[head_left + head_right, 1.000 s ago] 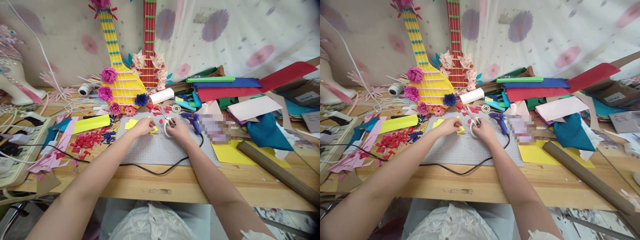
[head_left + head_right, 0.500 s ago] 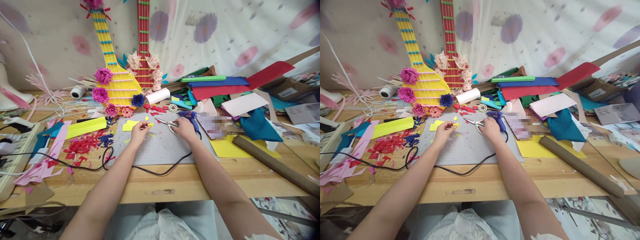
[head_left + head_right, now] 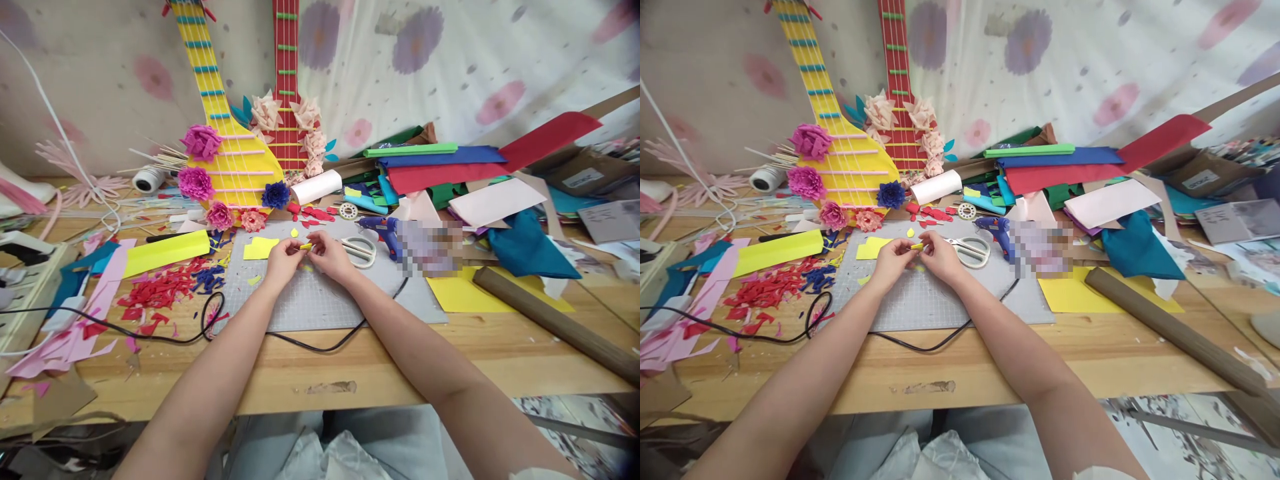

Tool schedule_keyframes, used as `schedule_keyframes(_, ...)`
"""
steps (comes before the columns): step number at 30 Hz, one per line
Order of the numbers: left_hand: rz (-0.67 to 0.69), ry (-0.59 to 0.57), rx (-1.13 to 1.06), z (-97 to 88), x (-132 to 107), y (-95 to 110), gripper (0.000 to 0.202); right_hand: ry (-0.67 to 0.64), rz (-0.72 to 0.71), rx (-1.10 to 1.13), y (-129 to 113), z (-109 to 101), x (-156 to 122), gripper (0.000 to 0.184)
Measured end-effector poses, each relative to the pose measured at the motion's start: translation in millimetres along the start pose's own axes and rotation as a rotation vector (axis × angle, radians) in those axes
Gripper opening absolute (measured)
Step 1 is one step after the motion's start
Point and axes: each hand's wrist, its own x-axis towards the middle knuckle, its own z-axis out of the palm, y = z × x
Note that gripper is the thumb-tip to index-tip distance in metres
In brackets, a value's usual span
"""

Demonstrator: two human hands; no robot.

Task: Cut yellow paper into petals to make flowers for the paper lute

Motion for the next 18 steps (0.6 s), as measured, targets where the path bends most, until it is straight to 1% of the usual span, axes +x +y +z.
schedule_keyframes(4, 0.042, 0.004, 0.156, -0.5, 1.6, -2.4, 0.015, 0.033, 0.002, -0.036, 3.2, 0.3, -0.8, 0.021)
schedule_keyframes(6, 0.066, 0.0, 0.238, -2.0, 1.9, -2.8, 0.016, 0.035, 0.01, -0.046, 3.1, 0.7, -0.4, 0.018)
schedule_keyframes(10, 0.125, 0.008, 0.365, -5.0, 2.6, -2.5, 0.021, 0.015, 0.011, -0.063, 1.4, 1.1, 0.5, 0.019)
schedule_keyframes(14, 0.113, 0.004, 0.405, -6.1, 3.6, -3.3, 0.02, 0.001, 0.004, -0.084, 0.9, 0.1, -0.3, 0.024)
schedule_keyframes(18, 0.1, 0.011, 0.43, -6.1, 3.7, -4.9, 0.018, -0.006, -0.009, -0.062, 2.4, -0.3, -1.0, 0.025)
